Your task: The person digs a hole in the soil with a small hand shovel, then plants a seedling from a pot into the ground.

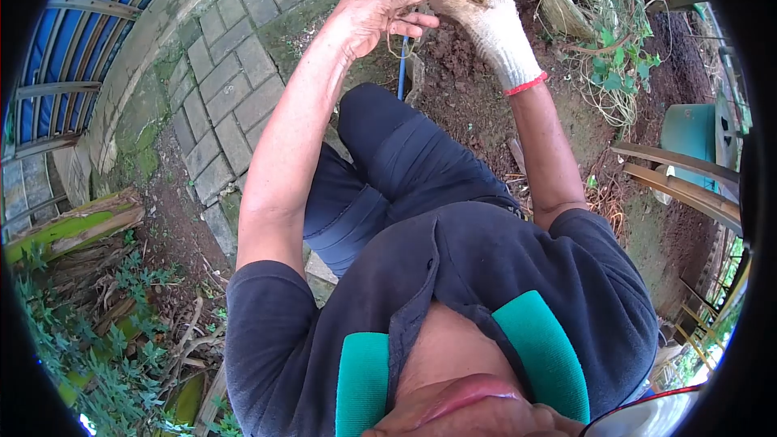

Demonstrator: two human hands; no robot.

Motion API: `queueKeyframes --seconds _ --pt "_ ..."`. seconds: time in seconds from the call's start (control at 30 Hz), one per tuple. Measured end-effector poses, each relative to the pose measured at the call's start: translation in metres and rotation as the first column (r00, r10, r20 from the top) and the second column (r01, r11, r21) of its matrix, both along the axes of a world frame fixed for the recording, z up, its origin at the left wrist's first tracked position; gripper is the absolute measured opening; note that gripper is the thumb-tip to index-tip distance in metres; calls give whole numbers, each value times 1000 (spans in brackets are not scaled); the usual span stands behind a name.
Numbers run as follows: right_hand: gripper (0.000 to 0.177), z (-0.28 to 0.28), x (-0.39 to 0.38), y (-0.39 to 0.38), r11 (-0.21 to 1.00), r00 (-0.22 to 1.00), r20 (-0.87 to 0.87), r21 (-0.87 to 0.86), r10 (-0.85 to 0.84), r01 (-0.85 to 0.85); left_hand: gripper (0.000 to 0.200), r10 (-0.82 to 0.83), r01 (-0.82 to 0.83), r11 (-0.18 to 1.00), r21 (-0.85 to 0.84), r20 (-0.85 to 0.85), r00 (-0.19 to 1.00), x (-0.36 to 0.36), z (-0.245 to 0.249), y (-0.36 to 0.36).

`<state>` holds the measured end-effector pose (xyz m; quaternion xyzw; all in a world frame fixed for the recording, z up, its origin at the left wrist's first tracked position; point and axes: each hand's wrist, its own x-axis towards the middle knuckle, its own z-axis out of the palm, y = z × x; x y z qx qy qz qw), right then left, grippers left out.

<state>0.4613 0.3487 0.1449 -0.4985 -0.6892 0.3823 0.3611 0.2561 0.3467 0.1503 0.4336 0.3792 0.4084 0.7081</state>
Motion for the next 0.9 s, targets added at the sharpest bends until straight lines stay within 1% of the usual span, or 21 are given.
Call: queueKeyframes --seconds 0.07,0.1,0.13,0.17,0.2,0.23,0.3,0.33,0.37,0.47,0.5,0.57,0.6,0.63,0.67,0.73,0.77,0.83,0.9 --pt "25 -11 6 7 959 994 -16 264 112 -104 35 -53 51 999 19 115 992 -7 0 0" --pt "24 -14 9 7 976 986 -130 203 105 -78 34 -82 78 997 31 172 982 -9 1 0" --pt "24 -12 10 6 988 965 -246 142 88 -54 34 -105 101 994 36 175 979 -11 1 0" --pt "23 -7 9 2 991 895 -443 -132 -47 -13 34 -128 123 992 41 179 976 -12 2 -1" --pt "23 -4 9 -1 917 785 -577 -397 -224 -30 34 -150 144 989 45 184 971 -12 2 -1" --pt "23 -6 10 0 981 837 -539 -196 -98 -11 35 -159 160 987 10 160 974 -10 1 -2" --pt "23 -5 11 -2 987 893 -422 -93 -157 129 35 -175 183 981 -61 113 978 -6 -2 -4" --pt "22 -3 10 -3 981 912 -363 -33 -190 191 36 -132 143 988 -65 157 979 -3 -5 -5" --pt "26 -7 13 0 980 906 -375 -44 -195 193 36 -87 103 992 -70 201 976 1 -10 -5" --pt "23 3 11 -9 924 962 -105 270 -251 271 37 48 -17 994 -106 295 954 3 -22 2" --pt "18 2 8 -13 918 964 -163 306 -211 253 37 100 -62 990 -129 315 944 2 -26 7" --pt "16 -4 4 -21 890 990 -73 434 -118 138 38 203 -157 976 -152 358 911 2 -27 7" --pt "15 -9 3 -24 868 997 -23 491 -75 77 37 219 -174 973 -153 362 906 3 -29 7" --pt "14 -14 -1 -25 847 996 41 529 -84 49 37 234 -190 970 -154 365 901 3 -30 10" --pt "14 -14 -3 -28 808 995 83 589 -50 -9 36 248 -204 967 -154 366 897 3 -32 10" --pt "17 -18 -9 -35 909 1000 -2 417 -16 15 34 233 -190 971 -144 402 886 2 -33 9" --pt "18 -20 -11 -37 931 1000 -19 364 -10 16 34 223 -181 974 -138 420 880 2 -33 9" --pt "21 -23 -15 -41 968 999 -53 252 -1 14 32 215 -187 976 -113 333 918 0 -30 8" --pt "23 -27 -18 -44 975 995 -96 221 24 -2 31 222 -204 974 -95 250 942 1 -26 6"
